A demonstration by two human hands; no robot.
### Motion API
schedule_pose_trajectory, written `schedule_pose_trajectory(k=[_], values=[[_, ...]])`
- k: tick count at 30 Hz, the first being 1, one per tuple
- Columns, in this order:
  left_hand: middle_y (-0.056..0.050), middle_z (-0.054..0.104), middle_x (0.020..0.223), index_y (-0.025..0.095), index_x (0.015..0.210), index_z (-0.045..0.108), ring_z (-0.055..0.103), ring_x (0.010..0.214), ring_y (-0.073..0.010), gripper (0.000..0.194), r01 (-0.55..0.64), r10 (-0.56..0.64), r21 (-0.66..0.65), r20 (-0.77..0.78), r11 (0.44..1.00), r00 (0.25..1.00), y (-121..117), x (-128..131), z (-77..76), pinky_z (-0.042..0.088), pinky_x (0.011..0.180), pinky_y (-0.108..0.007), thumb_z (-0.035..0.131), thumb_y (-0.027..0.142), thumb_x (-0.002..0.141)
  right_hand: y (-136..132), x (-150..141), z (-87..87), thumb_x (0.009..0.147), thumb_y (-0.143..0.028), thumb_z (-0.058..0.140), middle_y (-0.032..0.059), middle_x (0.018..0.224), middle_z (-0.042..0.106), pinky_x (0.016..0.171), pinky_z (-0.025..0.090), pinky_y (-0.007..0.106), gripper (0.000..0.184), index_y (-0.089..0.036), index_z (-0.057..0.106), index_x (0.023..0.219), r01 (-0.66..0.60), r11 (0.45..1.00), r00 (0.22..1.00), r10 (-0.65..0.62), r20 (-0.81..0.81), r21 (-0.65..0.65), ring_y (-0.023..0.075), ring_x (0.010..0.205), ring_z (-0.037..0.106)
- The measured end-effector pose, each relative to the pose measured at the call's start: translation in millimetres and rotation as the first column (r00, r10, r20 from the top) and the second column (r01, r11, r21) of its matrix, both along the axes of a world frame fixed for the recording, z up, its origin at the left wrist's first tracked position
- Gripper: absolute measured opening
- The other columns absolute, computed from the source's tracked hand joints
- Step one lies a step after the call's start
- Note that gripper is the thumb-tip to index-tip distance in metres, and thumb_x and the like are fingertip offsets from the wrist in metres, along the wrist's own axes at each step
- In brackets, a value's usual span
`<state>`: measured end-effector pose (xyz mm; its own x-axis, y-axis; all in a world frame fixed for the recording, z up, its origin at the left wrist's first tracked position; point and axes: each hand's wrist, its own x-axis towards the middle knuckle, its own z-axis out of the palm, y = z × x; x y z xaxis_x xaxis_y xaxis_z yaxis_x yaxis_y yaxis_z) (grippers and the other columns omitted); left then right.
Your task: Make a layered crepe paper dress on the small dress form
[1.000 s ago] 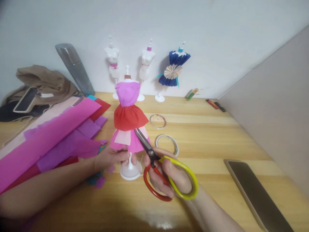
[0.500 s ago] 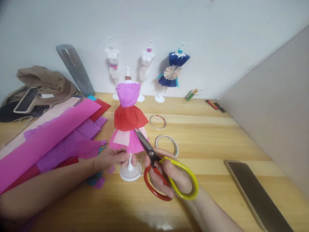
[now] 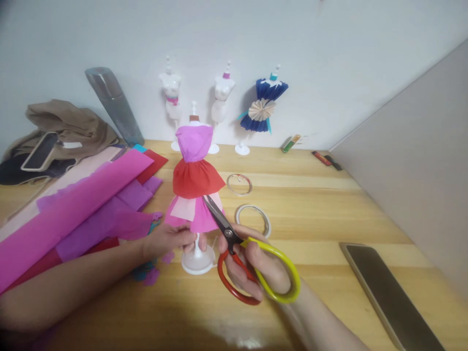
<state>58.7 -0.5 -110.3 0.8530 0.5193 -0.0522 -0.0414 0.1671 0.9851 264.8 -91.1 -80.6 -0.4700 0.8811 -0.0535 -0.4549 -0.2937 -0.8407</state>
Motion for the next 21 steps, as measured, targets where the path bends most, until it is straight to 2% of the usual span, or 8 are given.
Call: schedule_pose_trajectory(k=[4,9,15,21], values=[[0.001,0.049,0.057,0.012,0.076,0.068,0.042,0.053,-0.0084,0.052,-0.005,0.005,0.008,-0.026,1.000,1.000,-0.7,0.0,-1.4,0.030,0.052,-0.021,0.058,0.062,0.083,-0.2,0.4,-0.4,0.086,-0.067,0.056,-0.0116,0.042,0.038,0.030,0.021,0.016,0.047,-0.022,0.061,0.097,0.005,1.000,1.000,-0.005,0.028,0.001,0.0021,0.025,0.020],[0.000,0.055,0.065,0.012,0.077,0.067,0.044,0.054,-0.0076,0.047,0.007,-0.007,-0.003,0.001,1.000,1.000,-0.6,1.2,-2.9,0.034,0.053,-0.021,0.059,0.059,0.082,0.5,-0.9,1.8,0.090,-0.062,0.055,-0.0117,0.043,0.038,0.032,0.022,0.014,0.043,-0.021,0.063,0.099,-0.013,1.000,0.999,0.014,-0.034,0.027,0.0010,0.026,0.021],[0.001,0.054,0.063,0.012,0.076,0.065,0.043,0.053,-0.0069,0.040,0.003,-0.002,-0.007,0.019,1.000,1.000,-0.4,1.9,-1.7,0.034,0.051,-0.020,0.061,0.052,0.083,0.8,-2.6,1.8,0.092,-0.060,0.054,-0.0122,0.042,0.037,0.031,0.023,0.012,0.042,-0.020,0.063,0.098,-0.016,0.999,0.997,0.019,-0.068,0.038,0.0005,0.025,0.022],[0.000,0.056,0.063,0.013,0.074,0.066,0.044,0.052,-0.0074,0.045,-0.005,0.005,-0.005,0.016,1.000,1.000,-0.4,2.1,1.8,0.035,0.051,-0.021,0.061,0.056,0.082,-0.8,-1.2,-1.5,0.089,-0.063,0.056,-0.0125,0.041,0.036,0.031,0.025,0.011,0.043,-0.020,0.062,0.096,-0.001,1.000,0.999,0.002,-0.035,0.015,0.0008,0.025,0.022]])
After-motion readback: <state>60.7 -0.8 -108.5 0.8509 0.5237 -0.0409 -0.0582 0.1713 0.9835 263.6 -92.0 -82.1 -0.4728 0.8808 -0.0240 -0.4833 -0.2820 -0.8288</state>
